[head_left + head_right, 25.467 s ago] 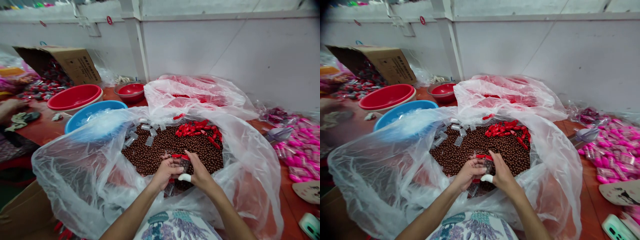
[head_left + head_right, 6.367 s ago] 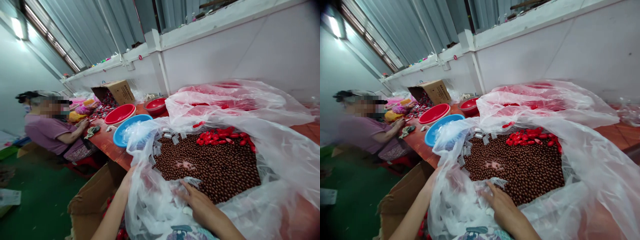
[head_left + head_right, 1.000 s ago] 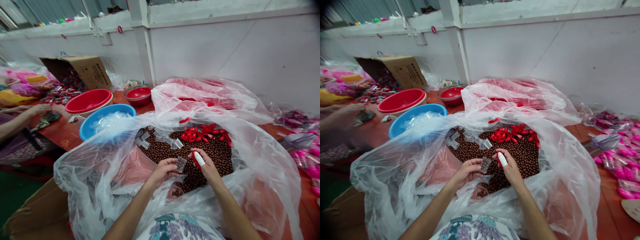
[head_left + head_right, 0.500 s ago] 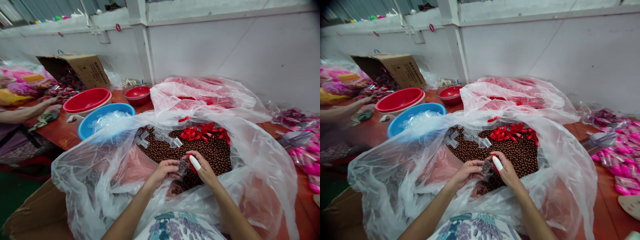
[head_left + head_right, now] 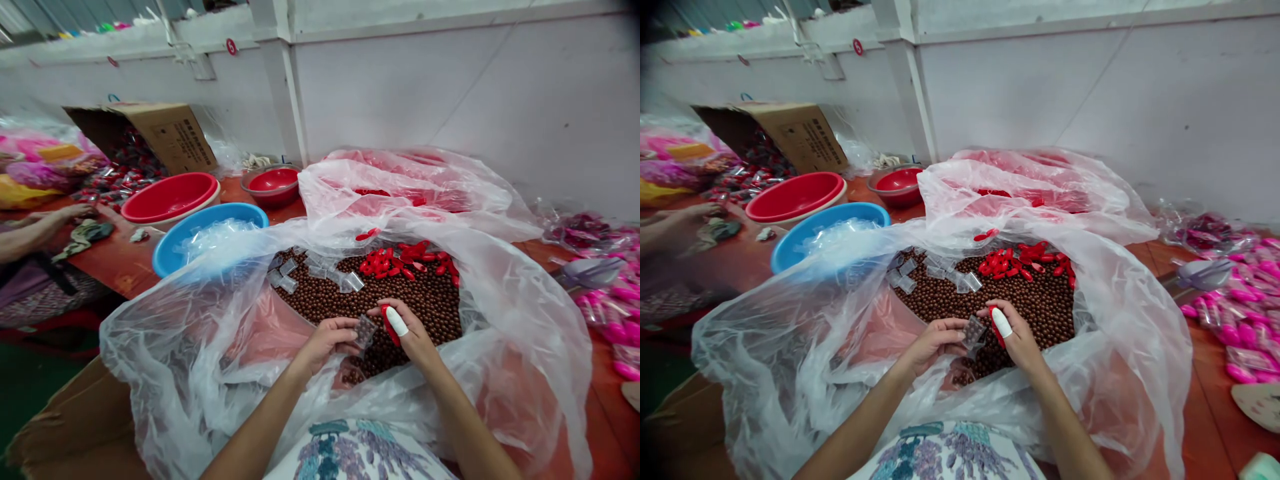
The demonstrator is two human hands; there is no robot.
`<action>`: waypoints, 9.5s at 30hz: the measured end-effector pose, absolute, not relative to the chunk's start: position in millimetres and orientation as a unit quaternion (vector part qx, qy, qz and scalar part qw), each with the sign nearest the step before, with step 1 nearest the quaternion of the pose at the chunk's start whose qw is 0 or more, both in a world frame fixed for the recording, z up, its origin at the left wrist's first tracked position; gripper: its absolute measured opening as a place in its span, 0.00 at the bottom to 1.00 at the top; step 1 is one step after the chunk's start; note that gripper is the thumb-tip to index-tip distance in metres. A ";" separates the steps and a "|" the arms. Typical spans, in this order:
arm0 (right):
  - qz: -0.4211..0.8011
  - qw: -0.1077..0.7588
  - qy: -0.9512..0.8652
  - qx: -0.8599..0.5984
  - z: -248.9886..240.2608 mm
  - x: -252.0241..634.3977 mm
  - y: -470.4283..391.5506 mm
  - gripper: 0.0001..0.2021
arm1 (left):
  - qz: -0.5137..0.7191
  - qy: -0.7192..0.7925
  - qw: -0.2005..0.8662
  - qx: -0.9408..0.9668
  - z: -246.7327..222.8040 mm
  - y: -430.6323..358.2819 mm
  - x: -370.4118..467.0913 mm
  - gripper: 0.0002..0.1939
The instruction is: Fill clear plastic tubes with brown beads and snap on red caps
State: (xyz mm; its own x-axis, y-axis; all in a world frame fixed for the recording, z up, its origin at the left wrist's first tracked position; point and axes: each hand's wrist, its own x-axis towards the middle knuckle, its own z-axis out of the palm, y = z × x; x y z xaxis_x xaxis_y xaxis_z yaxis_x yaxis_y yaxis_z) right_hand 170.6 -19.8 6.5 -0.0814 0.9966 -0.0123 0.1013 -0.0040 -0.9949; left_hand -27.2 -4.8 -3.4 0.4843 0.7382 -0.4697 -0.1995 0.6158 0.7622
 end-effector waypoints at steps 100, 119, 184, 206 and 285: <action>0.569 0.559 -0.418 -0.435 5.9 167.3 -44.1 0.15 | 0.373 0.339 0.766 0.398 -3.0 -26.1 -9.8 0.19; 0.577 0.480 -0.487 -0.446 -1.8 164.5 -47.4 0.22 | 0.371 0.368 0.762 0.383 -10.3 -29.2 -7.3 0.19; 0.140 0.367 -0.806 -0.443 -24.9 152.9 -66.5 0.31 | 0.368 0.364 0.843 0.142 5.8 -33.5 14.4 0.19; 0.108 0.282 -0.833 -0.463 -6.8 149.0 -67.6 0.26 | 0.348 0.485 0.732 0.329 -18.2 -44.8 12.8 0.21; 0.597 0.585 -0.306 -0.456 4.8 184.0 -28.1 0.13 | 0.359 0.374 0.800 0.302 23.3 -2.0 -11.9 0.19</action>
State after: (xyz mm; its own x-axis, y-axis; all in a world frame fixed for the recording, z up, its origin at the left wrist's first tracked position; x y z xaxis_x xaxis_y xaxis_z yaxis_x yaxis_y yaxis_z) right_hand 184.0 -28.1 4.8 0.1001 0.9772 -0.1870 -0.4183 -0.1292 -0.8991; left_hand -11.9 -2.0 23.3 0.4622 0.8000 -0.3825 -0.3483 0.5605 0.7514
